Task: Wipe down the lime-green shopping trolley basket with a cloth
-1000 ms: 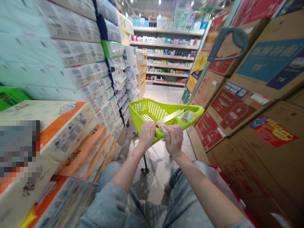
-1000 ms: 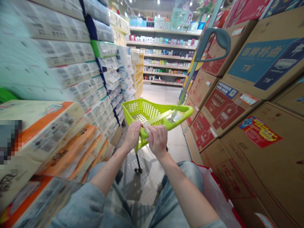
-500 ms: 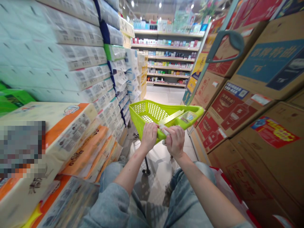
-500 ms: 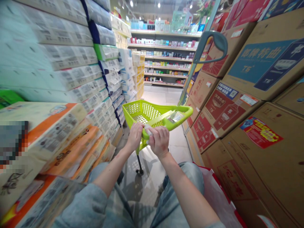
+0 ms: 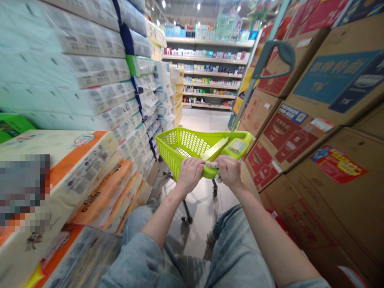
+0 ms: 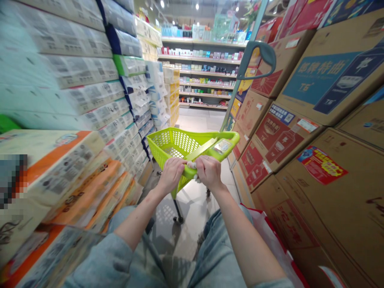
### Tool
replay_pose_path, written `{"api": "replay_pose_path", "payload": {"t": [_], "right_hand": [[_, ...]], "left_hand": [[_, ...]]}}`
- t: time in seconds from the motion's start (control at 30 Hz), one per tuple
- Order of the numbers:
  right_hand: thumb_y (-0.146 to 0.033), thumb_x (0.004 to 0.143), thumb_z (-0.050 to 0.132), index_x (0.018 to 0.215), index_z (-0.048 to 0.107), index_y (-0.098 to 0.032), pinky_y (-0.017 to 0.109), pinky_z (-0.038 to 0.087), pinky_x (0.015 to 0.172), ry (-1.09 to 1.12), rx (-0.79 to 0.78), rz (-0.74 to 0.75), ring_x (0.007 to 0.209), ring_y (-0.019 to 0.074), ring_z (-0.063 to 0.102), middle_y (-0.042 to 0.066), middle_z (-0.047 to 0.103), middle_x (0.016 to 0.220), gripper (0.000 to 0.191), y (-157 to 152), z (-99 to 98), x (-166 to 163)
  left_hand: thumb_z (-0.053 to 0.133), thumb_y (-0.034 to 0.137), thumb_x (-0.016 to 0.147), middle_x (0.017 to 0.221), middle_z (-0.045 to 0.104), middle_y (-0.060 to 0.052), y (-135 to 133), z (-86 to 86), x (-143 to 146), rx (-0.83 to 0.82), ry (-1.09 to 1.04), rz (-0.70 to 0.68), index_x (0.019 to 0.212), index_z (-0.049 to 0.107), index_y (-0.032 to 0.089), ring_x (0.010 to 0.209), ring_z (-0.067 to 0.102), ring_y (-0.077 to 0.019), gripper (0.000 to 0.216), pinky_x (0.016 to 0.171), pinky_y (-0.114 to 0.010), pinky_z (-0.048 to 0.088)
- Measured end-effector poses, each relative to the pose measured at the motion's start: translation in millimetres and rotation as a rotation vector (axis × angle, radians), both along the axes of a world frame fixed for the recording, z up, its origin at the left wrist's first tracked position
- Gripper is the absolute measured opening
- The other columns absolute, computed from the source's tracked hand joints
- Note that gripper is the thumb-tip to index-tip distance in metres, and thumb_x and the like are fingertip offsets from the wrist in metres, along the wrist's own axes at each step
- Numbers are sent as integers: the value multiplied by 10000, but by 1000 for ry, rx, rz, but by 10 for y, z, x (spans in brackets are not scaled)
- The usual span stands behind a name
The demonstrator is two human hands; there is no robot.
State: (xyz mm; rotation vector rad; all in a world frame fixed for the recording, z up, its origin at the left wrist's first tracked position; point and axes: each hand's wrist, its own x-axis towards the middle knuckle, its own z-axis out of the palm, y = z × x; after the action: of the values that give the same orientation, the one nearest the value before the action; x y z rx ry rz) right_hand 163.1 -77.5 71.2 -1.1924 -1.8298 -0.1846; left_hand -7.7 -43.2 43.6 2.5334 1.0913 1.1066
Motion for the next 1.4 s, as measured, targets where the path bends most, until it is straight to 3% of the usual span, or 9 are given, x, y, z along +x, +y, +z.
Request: {"api": "replay_pose_path", "payload": {"t": [0.27, 0.5, 0.73, 0.9, 1.0, 1.17, 1.3, 1.4], "right_hand": [[-374, 936, 322, 535, 442, -205, 253, 327, 526, 94, -165, 75, 518, 119, 468, -8, 471, 530, 453, 72, 88, 253], [-384, 941, 313, 545, 491, -199, 257, 351, 551, 48, -202, 99, 529, 122, 484, -2, 512, 544, 472, 61, 95, 398], [-281, 958, 253, 761, 613, -188, 324, 394, 756, -88, -43, -114, 760, 185, 551, 63, 637, 756, 420, -109, 40, 194], [-284, 970, 255, 848, 631, -189, 364, 378, 883, -119, -50, -256, 868, 206, 551, 78, 651, 840, 407, -172, -7, 6], [-298, 975, 252, 904, 627, -190, 385, 348, 967, -121, -83, -269, 910, 204, 558, 72, 664, 887, 397, -158, 19, -29], [-297, 972, 257, 977, 604, -197, 417, 332, 1013, -61, -51, -212, 950, 202, 560, 65, 669, 953, 361, -167, -13, -44], [-313, 941, 327, 1115, 556, -195, 465, 324, 1045, 20, 52, -195, 1098, 229, 512, 104, 612, 1097, 311, -286, -203, -149], [-346, 920, 371, 1303, 439, -189, 523, 267, 1084, 11, 73, -220, 1250, 263, 407, 140, 516, 1261, 420, -374, -319, -230]], "left_hand": [[224, 329, 981, 998, 670, -13, 60, 98, 56, -59, -29, -100, 994, 637, 218, 958, 542, -170, 428, 906, -358, 371], [195, 335, 984, 917, 661, -31, 105, -17, 97, -86, -82, -117, 931, 646, 200, 884, 541, -174, 473, 858, -342, 407], [237, 336, 977, 891, 639, -36, 31, -51, 115, -34, 9, 6, 941, 627, 198, 880, 523, -189, 416, 849, -355, 400], [280, 337, 967, 962, 659, -23, 71, -59, 65, -93, -47, -9, 1029, 615, 220, 945, 546, -188, 360, 883, -361, 406], [329, 326, 953, 1070, 653, -38, 60, -83, 61, -104, -114, -2, 1172, 545, 213, 1033, 551, -185, 328, 968, -377, 382], [386, 357, 934, 1274, 557, -83, -74, -136, 97, -29, -133, 27, 1305, 413, 211, 1226, 458, -194, 399, 1132, -457, 166], [435, 366, 915, 1282, 548, -107, -132, -149, 85, -11, -141, 3, 1308, 406, 191, 1230, 457, -207, 432, 1099, -447, 240], [456, 367, 906, 1271, 559, -109, -122, -142, 61, -15, -159, -23, 1296, 422, 193, 1204, 480, -215, 428, 1074, -447, 279]]}}
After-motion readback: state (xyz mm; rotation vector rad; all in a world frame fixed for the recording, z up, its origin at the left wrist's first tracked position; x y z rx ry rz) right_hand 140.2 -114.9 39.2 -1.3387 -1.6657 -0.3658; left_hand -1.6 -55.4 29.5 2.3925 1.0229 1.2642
